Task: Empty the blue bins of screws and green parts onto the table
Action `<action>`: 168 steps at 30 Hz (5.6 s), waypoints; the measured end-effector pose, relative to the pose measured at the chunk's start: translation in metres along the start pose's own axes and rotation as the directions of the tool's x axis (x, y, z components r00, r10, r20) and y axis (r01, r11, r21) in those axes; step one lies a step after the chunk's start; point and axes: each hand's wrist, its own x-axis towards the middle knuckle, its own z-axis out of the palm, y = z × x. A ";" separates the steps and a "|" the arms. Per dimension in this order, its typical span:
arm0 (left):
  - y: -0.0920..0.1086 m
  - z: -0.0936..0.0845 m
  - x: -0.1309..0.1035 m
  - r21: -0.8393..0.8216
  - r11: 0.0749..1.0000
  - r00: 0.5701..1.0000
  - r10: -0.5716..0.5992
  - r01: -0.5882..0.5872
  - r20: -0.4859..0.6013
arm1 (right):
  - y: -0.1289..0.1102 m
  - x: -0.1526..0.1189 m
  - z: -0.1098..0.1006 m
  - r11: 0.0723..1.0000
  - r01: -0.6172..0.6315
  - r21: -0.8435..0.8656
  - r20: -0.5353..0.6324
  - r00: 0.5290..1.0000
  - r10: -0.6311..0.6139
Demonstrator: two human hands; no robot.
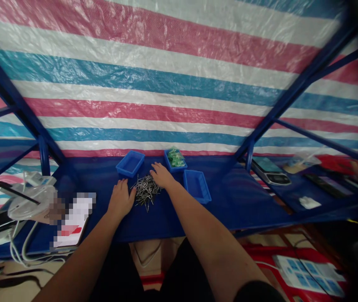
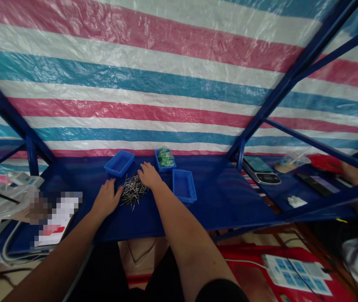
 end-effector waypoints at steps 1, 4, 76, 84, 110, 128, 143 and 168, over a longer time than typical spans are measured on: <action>0.004 0.004 -0.004 -0.017 1.000 1.000 0.019 -0.018 0.011 | 0.002 0.006 0.004 1.000 0.000 -0.001 0.040 0.999 0.000; 0.013 0.009 -0.010 -0.124 0.989 0.995 0.090 -0.084 0.039 | 0.007 0.011 0.011 0.998 0.056 0.022 0.113 0.992 -0.058; 0.120 0.032 0.051 0.050 0.797 0.671 0.471 -0.602 0.573 | 0.061 -0.220 -0.038 0.973 -0.222 0.068 -0.660 0.721 0.211; 0.069 0.020 0.066 0.265 0.914 0.918 0.214 -0.309 0.334 | 0.026 -0.201 -0.065 0.991 -0.028 0.130 -0.715 0.690 0.113; 0.054 -0.035 0.055 0.189 0.952 0.968 0.250 -0.240 -0.029 | -0.020 -0.014 -0.003 0.977 -0.049 -0.206 -0.186 0.983 0.010; 0.030 -0.025 0.066 0.196 0.965 0.984 0.172 -0.176 0.041 | -0.003 -0.022 -0.006 0.981 0.184 -0.068 -0.146 0.970 -0.192; 0.040 -0.017 0.073 0.267 0.956 0.989 0.098 -0.125 0.113 | 0.096 -0.047 -0.045 0.836 -0.405 0.371 -0.467 0.696 0.545; 0.048 -0.006 0.100 0.221 0.954 0.954 0.142 -0.203 0.264 | 0.078 -0.080 -0.073 0.508 -0.472 0.721 0.062 0.774 0.631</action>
